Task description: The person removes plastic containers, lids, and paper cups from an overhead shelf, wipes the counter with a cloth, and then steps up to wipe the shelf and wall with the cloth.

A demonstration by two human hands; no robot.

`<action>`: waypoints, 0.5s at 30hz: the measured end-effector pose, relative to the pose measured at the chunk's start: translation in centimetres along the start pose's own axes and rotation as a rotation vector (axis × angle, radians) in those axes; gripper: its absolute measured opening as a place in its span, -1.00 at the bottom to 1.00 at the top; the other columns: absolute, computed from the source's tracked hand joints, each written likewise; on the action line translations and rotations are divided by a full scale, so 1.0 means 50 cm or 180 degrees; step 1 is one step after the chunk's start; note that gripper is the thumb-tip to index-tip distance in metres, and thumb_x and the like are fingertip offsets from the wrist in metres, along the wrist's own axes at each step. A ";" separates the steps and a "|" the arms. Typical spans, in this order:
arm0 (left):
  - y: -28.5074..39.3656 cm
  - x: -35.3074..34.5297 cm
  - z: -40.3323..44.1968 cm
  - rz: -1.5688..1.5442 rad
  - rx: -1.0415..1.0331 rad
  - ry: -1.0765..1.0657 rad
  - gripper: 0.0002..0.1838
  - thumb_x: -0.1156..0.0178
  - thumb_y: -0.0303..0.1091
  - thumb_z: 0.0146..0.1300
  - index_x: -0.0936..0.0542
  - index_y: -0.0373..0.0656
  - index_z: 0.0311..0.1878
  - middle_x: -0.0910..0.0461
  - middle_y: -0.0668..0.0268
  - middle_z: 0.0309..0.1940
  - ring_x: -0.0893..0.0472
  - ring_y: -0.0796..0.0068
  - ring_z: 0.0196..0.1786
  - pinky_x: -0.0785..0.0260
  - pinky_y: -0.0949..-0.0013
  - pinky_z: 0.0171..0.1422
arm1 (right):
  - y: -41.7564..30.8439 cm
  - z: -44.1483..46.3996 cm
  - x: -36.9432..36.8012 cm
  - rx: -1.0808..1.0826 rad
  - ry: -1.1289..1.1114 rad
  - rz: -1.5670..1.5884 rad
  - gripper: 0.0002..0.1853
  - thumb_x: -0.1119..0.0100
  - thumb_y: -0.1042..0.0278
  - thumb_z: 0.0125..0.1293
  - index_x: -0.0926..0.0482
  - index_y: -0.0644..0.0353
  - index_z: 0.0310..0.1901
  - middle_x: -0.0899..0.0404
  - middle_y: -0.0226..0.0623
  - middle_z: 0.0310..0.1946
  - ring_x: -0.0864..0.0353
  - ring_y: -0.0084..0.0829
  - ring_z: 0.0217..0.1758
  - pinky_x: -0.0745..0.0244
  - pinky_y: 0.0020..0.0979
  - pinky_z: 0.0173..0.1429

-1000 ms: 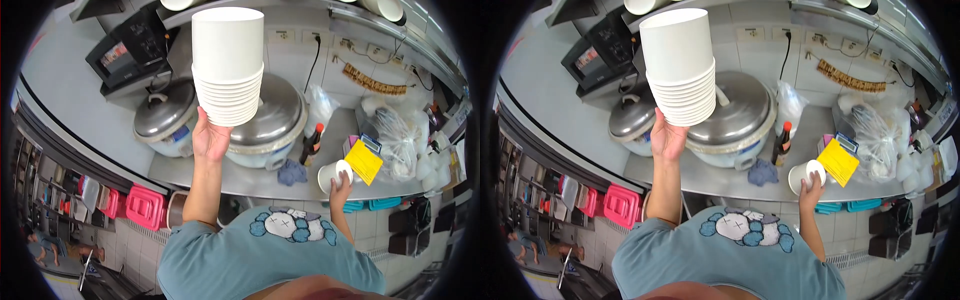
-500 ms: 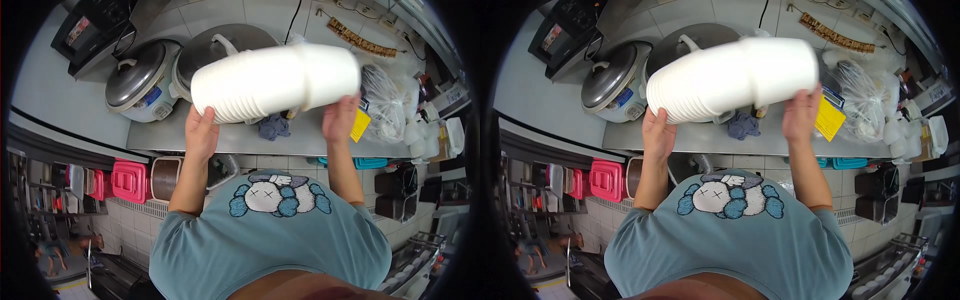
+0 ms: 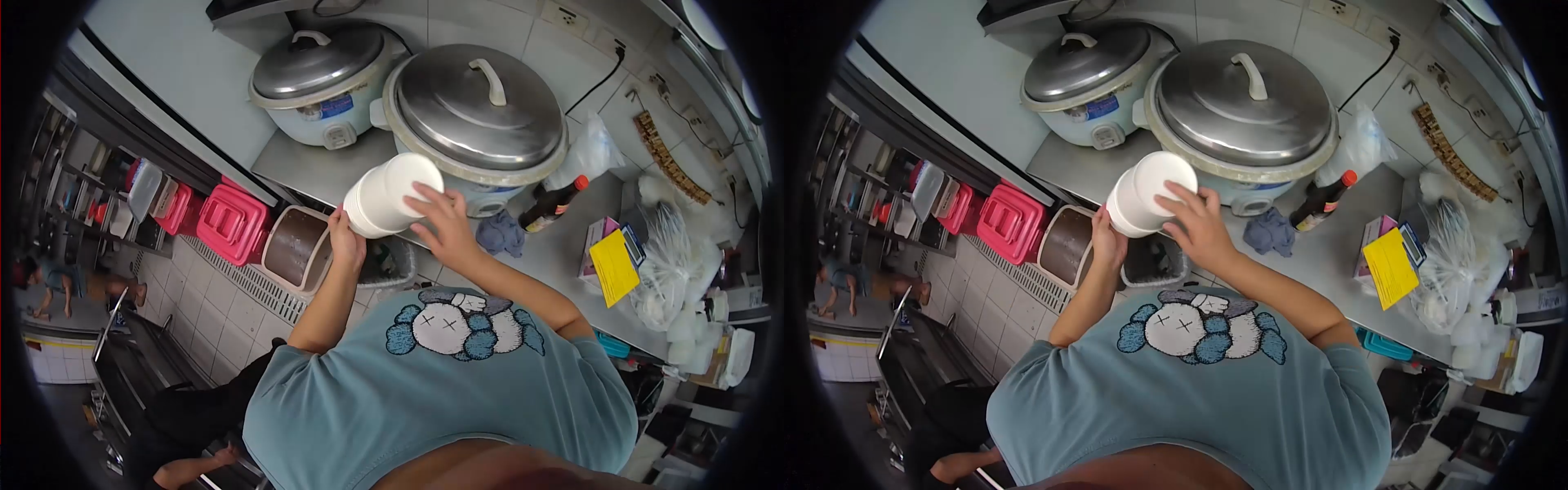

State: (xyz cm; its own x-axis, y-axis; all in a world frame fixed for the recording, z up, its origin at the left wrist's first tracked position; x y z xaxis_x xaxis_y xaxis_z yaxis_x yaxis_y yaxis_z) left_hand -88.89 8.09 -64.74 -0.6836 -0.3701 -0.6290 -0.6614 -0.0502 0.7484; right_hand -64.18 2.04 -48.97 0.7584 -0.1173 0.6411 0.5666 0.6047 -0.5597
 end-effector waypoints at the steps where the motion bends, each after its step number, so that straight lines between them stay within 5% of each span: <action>1: -0.011 0.026 0.031 -0.0106 0.0039 -0.0237 -0.66 0.07 -0.25 0.66 -0.38 -0.30 0.28 -0.51 0.10 0.26 -0.49 0.26 0.38 -0.36 0.14 0.49 | 0.005 0.022 -0.024 0.0111 -0.0137 -0.0134 -0.48 -0.31 0.33 0.33 -0.56 0.07 0.34 -0.40 -0.30 0.48 -0.25 -0.05 0.53 -0.19 -0.02 0.48; 2: 0.001 0.029 0.058 -0.0075 0.0099 -0.0867 -0.60 0.08 -0.17 0.67 -0.45 -0.30 0.28 -0.55 0.10 0.27 -0.51 0.31 0.35 -0.34 0.18 0.48 | 0.020 0.037 -0.056 0.0384 -0.0133 -0.0341 -0.50 -0.29 0.33 0.33 -0.58 0.05 0.32 -0.40 -0.34 0.48 -0.26 -0.12 0.53 -0.21 -0.02 0.46; 5: 0.020 0.037 0.129 -0.0060 0.0710 -0.0639 -0.37 0.24 0.10 0.67 -0.40 -0.24 0.44 -0.39 0.18 0.48 -0.33 0.25 0.53 -0.14 0.12 0.61 | 0.078 0.111 -0.151 0.1103 -0.0189 -0.1353 -0.51 -0.26 0.33 0.29 -0.60 0.03 0.28 -0.47 -0.36 0.42 -0.36 -0.40 0.50 -0.29 -0.08 0.41; 8: 0.009 0.074 0.281 0.0760 0.0395 -0.0599 -0.25 0.29 0.23 0.64 -0.33 -0.23 0.53 -0.23 0.11 0.59 -0.18 0.20 0.63 0.02 0.06 0.67 | 0.088 0.201 -0.185 0.0797 -0.0533 -0.1585 -0.40 -0.29 0.33 0.13 -0.57 0.01 0.30 -0.47 -0.32 0.40 -0.35 -0.04 0.43 -0.43 -0.10 0.40; 10: 0.114 -0.026 0.298 0.1573 -0.0465 0.0504 -0.22 0.15 0.36 0.54 -0.39 -0.09 0.51 -0.43 0.20 0.47 -0.34 0.15 0.52 0.07 -0.15 0.63 | 0.108 0.241 -0.220 0.0288 -0.0593 -0.2004 -0.34 -0.31 0.32 0.17 -0.50 -0.02 0.38 -0.42 -0.29 0.44 -0.31 0.00 0.46 -0.44 -0.14 0.43; 11: 0.182 -0.107 0.289 0.1294 -0.1414 0.0346 -0.47 0.10 0.04 0.65 -0.53 -0.26 0.26 -0.53 0.16 0.27 -0.39 0.25 0.42 -0.11 0.16 0.57 | 0.129 0.261 -0.228 0.0304 -0.0514 -0.2058 -0.34 -0.31 0.32 0.17 -0.50 -0.02 0.38 -0.42 -0.29 0.44 -0.31 0.00 0.46 -0.44 -0.14 0.43; 15: 0.444 -0.471 0.206 0.1452 -0.3393 -0.1288 -0.74 -0.08 -0.36 0.56 -0.51 -0.29 0.18 -0.64 0.18 0.08 -0.58 0.37 0.19 -0.35 0.28 0.38 | 0.119 0.274 -0.220 0.0008 -0.0809 -0.1066 -0.40 -0.26 0.26 0.32 -0.45 -0.02 0.41 -0.40 -0.26 0.46 -0.30 0.06 0.49 -0.46 -0.08 0.42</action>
State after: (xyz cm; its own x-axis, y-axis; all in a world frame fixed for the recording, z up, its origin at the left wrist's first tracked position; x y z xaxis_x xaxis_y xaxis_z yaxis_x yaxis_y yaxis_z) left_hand -90.66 25.23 -35.49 -0.9585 -0.2472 -0.1424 0.1166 -0.7950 0.5953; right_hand -73.55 17.74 -52.14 0.4285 -0.1098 0.8968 0.7674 0.5681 -0.2972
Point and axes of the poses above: each hand's wrist, its own z-axis towards the middle knuckle, its own x-axis out of the back of the hand, y = z × x, the point moved 1 cm from there along z, towards the middle knuckle
